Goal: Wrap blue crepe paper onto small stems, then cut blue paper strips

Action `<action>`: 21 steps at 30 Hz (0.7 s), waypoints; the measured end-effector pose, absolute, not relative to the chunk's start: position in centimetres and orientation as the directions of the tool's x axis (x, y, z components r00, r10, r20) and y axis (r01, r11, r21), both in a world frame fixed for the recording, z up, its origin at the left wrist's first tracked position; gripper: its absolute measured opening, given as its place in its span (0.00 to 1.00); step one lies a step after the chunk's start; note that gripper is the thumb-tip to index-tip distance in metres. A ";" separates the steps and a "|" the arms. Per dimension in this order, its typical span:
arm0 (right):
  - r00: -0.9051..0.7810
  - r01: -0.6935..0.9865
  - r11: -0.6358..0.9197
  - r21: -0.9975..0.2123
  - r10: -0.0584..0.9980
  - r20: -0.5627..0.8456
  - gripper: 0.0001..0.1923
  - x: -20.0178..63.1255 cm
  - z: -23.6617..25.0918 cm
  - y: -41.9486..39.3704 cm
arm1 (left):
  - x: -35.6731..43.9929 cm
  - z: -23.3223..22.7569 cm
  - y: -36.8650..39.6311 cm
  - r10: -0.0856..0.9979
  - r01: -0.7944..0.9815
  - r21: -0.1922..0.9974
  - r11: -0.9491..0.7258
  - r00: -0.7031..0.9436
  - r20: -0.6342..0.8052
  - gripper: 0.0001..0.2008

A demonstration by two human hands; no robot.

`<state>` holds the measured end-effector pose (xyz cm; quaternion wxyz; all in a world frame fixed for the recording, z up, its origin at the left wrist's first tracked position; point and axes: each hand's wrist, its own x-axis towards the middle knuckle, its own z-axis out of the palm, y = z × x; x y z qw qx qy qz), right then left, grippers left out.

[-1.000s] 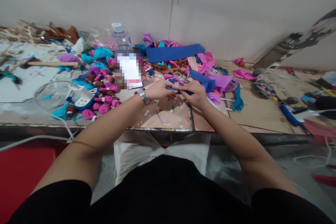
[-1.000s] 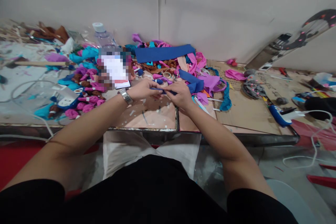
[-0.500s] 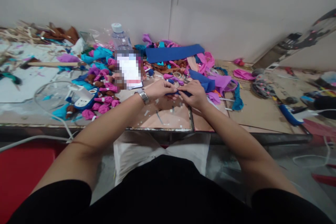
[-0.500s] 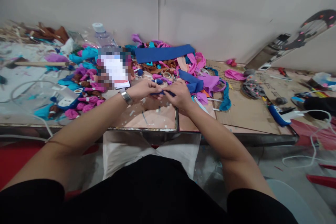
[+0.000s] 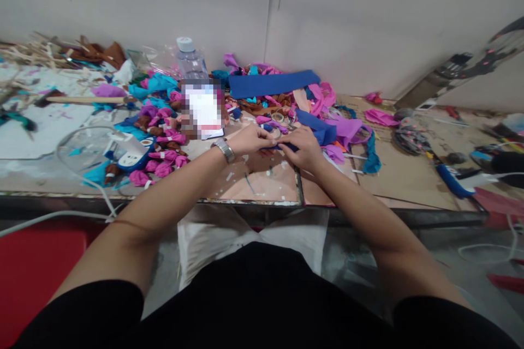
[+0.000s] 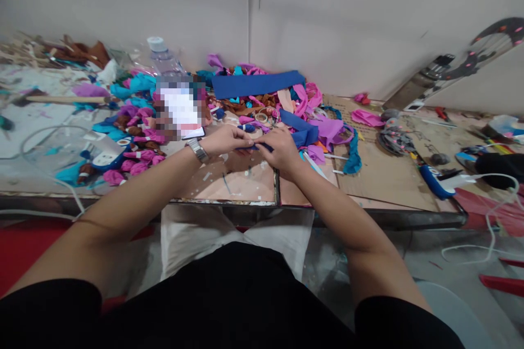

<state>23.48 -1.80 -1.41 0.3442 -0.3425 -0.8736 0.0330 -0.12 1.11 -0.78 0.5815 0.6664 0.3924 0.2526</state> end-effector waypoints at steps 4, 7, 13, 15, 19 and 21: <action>-0.526 0.572 0.766 -0.294 0.618 0.584 0.09 23.5 -1.5 -1.7 | -0.4 -1.3 1.6 0.823 0.301 0.948 -0.099 0.561 -0.092 0.16; -0.523 0.577 0.762 -0.293 0.620 0.585 0.09 23.4 -1.5 -1.7 | -0.5 -1.5 1.8 0.828 0.333 0.935 -0.123 0.553 -0.088 0.17; -0.532 0.585 0.768 -0.260 0.605 0.592 0.08 23.4 -1.7 -1.7 | -0.2 -0.6 1.1 0.823 0.343 0.921 -0.184 0.566 -0.046 0.16; -0.535 0.583 0.771 -0.254 0.601 0.594 0.07 23.5 -1.8 -1.6 | 0.0 -0.2 0.6 0.815 0.351 0.897 -0.267 0.579 0.016 0.16; -0.531 0.579 0.771 -0.263 0.602 0.597 0.06 23.5 -1.8 -1.5 | 0.1 0.5 -0.2 0.797 0.460 0.726 -0.511 0.571 0.199 0.17; -0.517 0.583 0.761 -0.284 0.617 0.594 0.06 23.5 -1.8 -1.5 | 0.1 0.7 -0.4 0.776 0.506 0.630 -0.589 0.571 0.267 0.17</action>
